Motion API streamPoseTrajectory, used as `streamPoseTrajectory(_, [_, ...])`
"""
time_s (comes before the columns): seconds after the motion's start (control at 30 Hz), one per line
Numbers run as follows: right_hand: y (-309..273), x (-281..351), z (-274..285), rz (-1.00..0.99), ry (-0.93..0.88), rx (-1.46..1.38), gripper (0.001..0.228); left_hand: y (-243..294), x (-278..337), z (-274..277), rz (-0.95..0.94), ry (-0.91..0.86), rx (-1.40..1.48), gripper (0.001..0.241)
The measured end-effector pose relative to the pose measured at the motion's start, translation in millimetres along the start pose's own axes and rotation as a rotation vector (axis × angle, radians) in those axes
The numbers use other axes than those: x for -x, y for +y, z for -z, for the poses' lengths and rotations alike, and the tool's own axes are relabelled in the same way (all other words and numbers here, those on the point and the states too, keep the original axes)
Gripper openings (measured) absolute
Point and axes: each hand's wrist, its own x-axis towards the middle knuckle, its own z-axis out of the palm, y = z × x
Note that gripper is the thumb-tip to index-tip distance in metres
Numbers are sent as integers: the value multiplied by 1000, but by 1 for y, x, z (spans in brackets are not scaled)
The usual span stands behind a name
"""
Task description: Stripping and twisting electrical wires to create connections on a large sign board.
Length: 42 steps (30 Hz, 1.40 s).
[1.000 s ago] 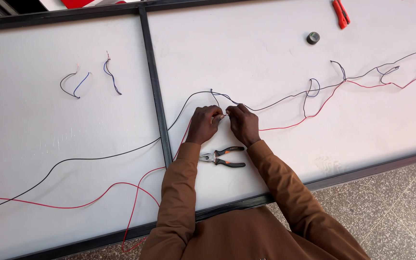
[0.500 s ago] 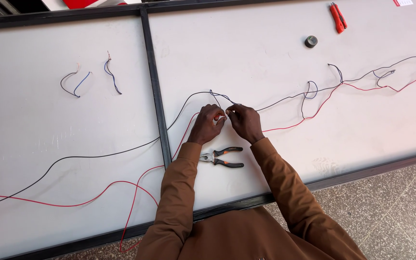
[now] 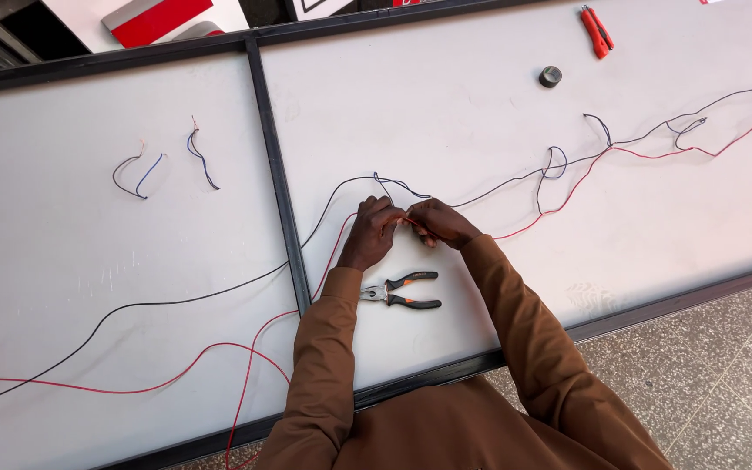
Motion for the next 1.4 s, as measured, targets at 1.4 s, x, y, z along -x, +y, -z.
streamPoseTrajectory(1.4, [48,23,-38,903,461,1043,41,-17,-4,17,571,-197,425,12])
